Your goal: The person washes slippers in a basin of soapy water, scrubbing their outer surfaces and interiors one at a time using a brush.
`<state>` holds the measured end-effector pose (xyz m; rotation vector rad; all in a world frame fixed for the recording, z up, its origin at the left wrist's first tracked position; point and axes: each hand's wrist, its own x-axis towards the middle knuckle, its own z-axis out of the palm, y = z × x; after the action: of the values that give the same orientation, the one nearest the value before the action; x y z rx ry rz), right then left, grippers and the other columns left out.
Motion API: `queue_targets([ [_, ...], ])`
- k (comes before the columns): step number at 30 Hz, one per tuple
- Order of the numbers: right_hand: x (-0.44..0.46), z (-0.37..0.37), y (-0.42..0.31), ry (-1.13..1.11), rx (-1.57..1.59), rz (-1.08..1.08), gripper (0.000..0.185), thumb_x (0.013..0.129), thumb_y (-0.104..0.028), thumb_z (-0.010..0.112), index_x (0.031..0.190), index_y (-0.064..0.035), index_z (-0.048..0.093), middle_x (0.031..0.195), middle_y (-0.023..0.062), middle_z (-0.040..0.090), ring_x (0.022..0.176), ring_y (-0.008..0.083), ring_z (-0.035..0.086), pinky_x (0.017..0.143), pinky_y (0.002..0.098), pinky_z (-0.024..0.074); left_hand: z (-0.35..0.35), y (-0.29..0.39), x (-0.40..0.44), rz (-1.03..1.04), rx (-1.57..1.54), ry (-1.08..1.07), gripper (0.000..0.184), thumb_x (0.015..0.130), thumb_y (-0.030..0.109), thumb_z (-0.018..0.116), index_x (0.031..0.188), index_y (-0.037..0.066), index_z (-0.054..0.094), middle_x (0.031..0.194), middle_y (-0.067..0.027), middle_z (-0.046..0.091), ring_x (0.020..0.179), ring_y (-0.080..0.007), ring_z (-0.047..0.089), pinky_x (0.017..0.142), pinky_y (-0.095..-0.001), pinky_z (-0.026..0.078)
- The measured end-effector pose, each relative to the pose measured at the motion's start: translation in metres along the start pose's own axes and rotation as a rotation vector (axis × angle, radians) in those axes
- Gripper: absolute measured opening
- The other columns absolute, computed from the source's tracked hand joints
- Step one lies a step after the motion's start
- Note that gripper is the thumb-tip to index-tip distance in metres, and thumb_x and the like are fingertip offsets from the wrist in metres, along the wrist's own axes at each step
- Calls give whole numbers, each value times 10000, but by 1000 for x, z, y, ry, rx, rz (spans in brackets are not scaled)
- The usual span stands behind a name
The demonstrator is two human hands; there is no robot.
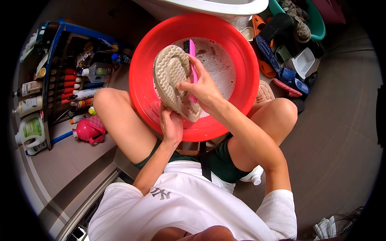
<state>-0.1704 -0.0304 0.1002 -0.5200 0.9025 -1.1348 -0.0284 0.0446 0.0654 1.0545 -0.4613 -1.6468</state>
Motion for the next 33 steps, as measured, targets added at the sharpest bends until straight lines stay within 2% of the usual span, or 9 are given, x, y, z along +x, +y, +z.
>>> queue_targets([
  [5, 3, 0, 6, -1, -13, -50, 865, 683, 94, 667, 1426, -56, 250, 1315, 101, 426, 973, 161, 569, 897, 303, 462, 3, 4, 1, 12, 11, 1, 381, 937, 199, 360, 1300, 90, 393, 1318, -78, 454, 1198, -205, 459, 1006, -383, 371],
  [11, -2, 5, -3, 11, -14, -4, 853, 686, 65, 676, 1421, -56, 261, 1314, 105, 428, 1046, 179, 545, 918, 302, 451, -3, 4, 1, 91, 36, -38, 362, 939, 170, 380, 1288, 77, 396, 1292, -84, 461, 1188, -191, 460, 1005, -370, 373],
  [14, 2, 7, -1, 54, -90, -30, 833, 677, 46, 672, 1403, -48, 275, 1292, 110, 445, 1071, 186, 534, 915, 301, 451, -8, 6, 2, 107, 76, -32, 303, 930, 136, 393, 1223, 68, 429, 1234, -76, 479, 1144, -174, 475, 996, -357, 377],
  [17, 1, 14, -7, 146, -24, 44, 775, 617, 29, 691, 1318, -36, 367, 1158, 117, 518, 1003, 194, 547, 824, 296, 483, -12, 3, 1, 124, 116, -2, 238, 919, 151, 380, 1125, 57, 455, 1172, -73, 504, 1106, -182, 488, 976, -358, 381],
  [23, 5, 15, -3, 228, -95, 77, 711, 619, 30, 657, 1275, -39, 389, 1132, 125, 522, 993, 215, 548, 842, 321, 477, -12, -1, -1, 124, 140, 16, 170, 928, 142, 377, 1055, 63, 458, 1107, -62, 520, 1048, -164, 505, 931, -347, 403],
  [26, 10, 10, 10, 220, -118, 8, 696, 683, 60, 603, 1320, -53, 347, 1142, 94, 529, 967, 166, 556, 777, 284, 489, -18, -3, 0, 109, 121, -25, 187, 925, 141, 377, 1071, 62, 465, 1116, -65, 526, 1062, -166, 508, 937, -351, 403],
  [29, 12, 8, 14, 249, -186, -33, 676, 697, 73, 584, 1326, -49, 370, 1149, 92, 534, 974, 163, 557, 796, 285, 483, -12, 3, 0, -5, 37, 22, 247, 927, 165, 365, 1121, 63, 477, 1155, -66, 535, 1092, -180, 509, 954, -363, 402],
  [33, 7, 5, -2, 188, -97, 7, 598, 733, 43, 578, 1309, -49, 447, 1104, 77, 562, 955, 145, 559, 773, 266, 480, -6, 17, 3, -140, -89, 0, 305, 934, 217, 355, 1175, 85, 486, 1215, -64, 521, 1120, -192, 498, 966, -385, 401],
])
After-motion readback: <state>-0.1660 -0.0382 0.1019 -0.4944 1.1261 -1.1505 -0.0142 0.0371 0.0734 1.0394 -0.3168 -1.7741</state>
